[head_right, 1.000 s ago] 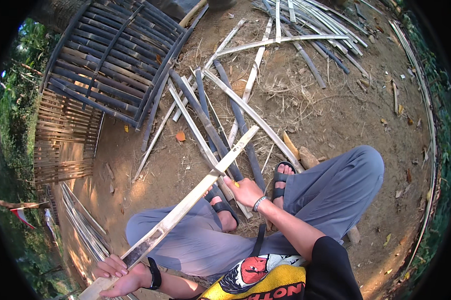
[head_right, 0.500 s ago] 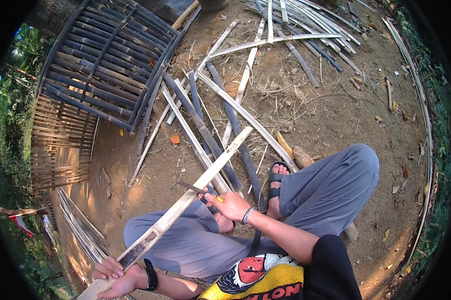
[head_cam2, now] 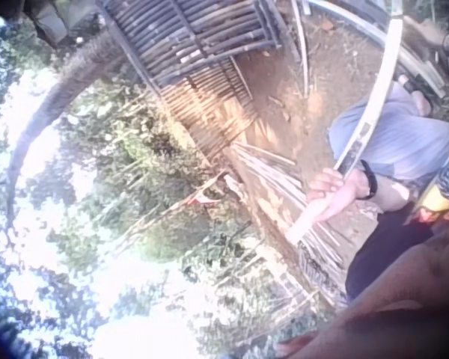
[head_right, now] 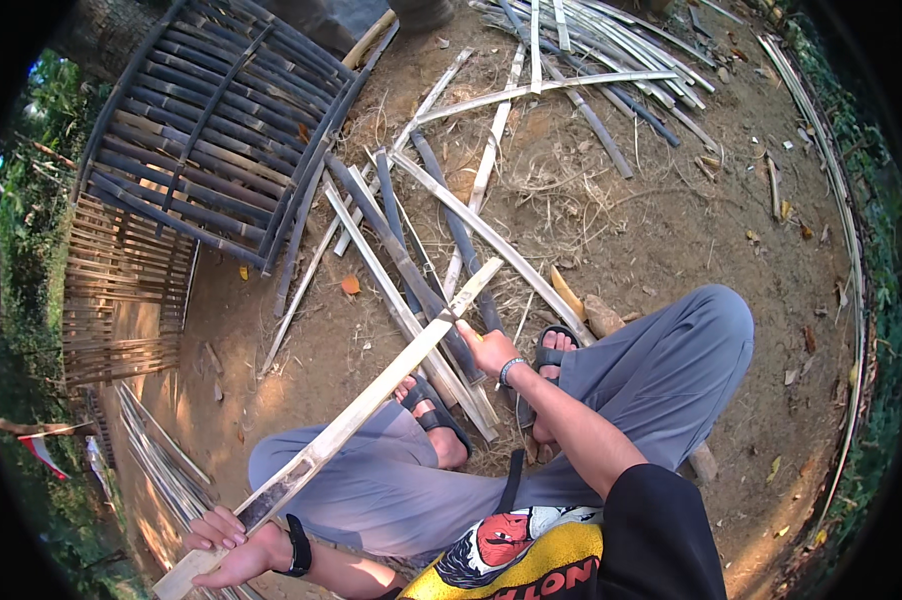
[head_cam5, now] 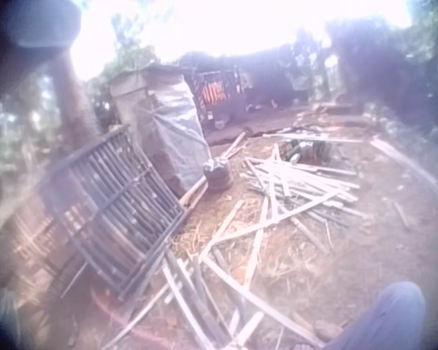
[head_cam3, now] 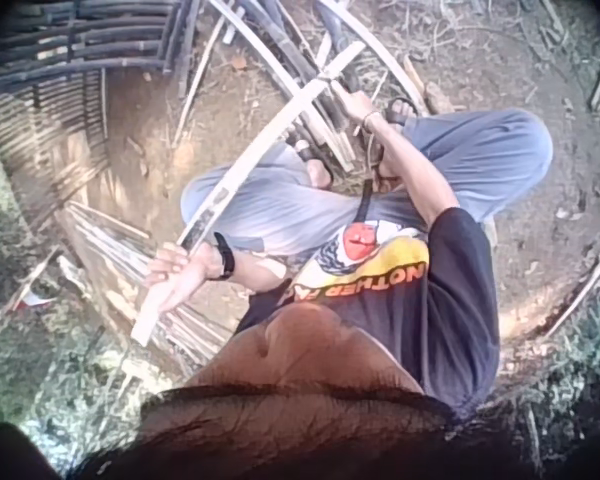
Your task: The person uses a knife to shave and smooth the surface of a long bamboo strip by hand while sitting on the ground.
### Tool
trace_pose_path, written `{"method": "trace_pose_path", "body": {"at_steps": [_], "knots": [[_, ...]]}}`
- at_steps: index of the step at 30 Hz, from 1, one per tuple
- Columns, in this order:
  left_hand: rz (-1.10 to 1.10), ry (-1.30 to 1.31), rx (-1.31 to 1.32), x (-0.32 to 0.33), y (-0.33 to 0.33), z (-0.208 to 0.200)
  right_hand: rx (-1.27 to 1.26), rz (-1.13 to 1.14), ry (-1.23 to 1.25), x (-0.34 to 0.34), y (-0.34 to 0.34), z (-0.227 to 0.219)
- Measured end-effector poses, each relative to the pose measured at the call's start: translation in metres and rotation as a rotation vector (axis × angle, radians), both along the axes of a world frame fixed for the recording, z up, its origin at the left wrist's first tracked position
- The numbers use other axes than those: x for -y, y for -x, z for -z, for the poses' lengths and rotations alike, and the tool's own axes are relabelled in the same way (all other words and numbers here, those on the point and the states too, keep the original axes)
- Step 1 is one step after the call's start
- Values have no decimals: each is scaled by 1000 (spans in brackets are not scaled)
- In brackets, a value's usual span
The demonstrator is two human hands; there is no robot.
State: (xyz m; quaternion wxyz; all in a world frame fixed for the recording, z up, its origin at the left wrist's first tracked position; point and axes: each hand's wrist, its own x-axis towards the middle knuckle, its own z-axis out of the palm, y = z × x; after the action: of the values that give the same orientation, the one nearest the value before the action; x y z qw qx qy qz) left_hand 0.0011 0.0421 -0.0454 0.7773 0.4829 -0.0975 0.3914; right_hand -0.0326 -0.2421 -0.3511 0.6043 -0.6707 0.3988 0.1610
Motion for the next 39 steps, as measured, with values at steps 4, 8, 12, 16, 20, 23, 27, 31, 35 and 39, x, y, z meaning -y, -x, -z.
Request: {"method": "trace_pose_path", "body": {"at_steps": [4, 8, 12, 16, 20, 23, 27, 31, 35, 39], "knots": [[42, 1, 16, -8, 0, 9, 163, -176, 12, -31, 10, -36], [-62, 21, -24, -9, -10, 6, 177, -293, 37, -19, 2, -32], [-111, 73, -117, -20, -37, 14, 151, -230, 159, -28, -6, -50], [-125, 85, -105, -19, -33, 12, 177, -207, 179, -67, 2, -48], [-146, 66, -110, -6, -28, 7, -49, -10, -51, -11, 7, -14], [-143, 50, -87, -4, -26, 6, 131, -176, 42, -33, 10, -44], [-88, 56, -49, -8, -28, 6, 175, -162, -48, -44, 8, -30], [-77, 44, -64, -9, -35, 7, -3, 51, -140, -5, -3, 13], [-89, 58, -71, -10, -36, 6, 205, -171, -18, -33, -4, -20], [-23, 105, -95, -8, -46, 10, -204, 108, 11, 28, -7, 28]]}}
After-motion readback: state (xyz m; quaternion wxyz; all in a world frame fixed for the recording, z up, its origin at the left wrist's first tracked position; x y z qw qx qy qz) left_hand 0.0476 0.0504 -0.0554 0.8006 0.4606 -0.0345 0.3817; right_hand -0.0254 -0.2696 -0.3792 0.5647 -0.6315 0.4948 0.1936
